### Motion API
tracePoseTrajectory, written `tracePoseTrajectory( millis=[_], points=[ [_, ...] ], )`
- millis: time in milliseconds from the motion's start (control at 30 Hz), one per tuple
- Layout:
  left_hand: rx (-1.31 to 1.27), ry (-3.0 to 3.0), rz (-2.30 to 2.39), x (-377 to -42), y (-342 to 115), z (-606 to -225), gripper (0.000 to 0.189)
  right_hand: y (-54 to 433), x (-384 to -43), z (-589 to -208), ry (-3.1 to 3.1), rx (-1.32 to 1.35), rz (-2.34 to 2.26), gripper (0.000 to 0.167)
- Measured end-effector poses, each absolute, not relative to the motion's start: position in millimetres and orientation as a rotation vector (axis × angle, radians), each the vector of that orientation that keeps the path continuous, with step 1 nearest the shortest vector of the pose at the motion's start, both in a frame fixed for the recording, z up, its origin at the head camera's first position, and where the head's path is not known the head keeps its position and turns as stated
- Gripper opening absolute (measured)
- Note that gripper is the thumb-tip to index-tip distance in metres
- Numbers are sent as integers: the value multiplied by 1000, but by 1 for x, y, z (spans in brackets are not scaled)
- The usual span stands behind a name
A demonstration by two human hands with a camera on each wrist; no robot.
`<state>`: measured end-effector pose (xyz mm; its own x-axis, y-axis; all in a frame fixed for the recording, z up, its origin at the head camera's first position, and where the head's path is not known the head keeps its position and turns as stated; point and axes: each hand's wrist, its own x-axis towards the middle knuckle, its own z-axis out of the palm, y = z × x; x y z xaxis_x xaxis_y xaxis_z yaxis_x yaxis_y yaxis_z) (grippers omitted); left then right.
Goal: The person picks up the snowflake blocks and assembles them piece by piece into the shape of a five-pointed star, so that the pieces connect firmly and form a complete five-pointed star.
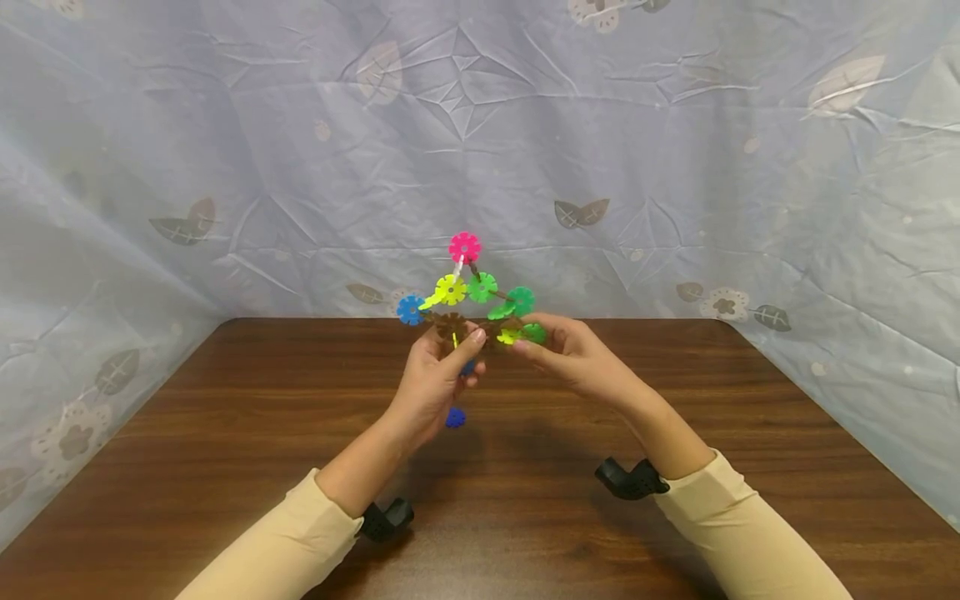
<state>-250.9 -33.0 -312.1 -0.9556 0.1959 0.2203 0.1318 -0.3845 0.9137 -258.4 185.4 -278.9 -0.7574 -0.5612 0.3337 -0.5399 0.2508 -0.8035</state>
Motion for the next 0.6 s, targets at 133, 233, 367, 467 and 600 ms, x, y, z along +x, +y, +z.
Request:
tracePoseTrajectory(
  millis=[133, 233, 367, 467, 600],
  points=[
    [467, 1733, 2542, -251, -34, -313, 9, 184, -257, -280, 2486, -1098, -1559, 28],
    [489, 1748, 2535, -252, -35, -313, 8, 183, -256, -280, 2506, -1103, -1547, 26],
    [490, 1768, 2535, -252, -35, -314, 8, 181, -256, -281, 2521, -1106, -1546, 26],
    [476, 1782, 2535, -252, -34, -314, 6, 180, -255, -281, 2530, -1099, -1547, 27],
    [482, 1794, 2527, -253, -34, -315, 5, 179, -254, -282, 2505, -1107, -1565, 29]
  ],
)
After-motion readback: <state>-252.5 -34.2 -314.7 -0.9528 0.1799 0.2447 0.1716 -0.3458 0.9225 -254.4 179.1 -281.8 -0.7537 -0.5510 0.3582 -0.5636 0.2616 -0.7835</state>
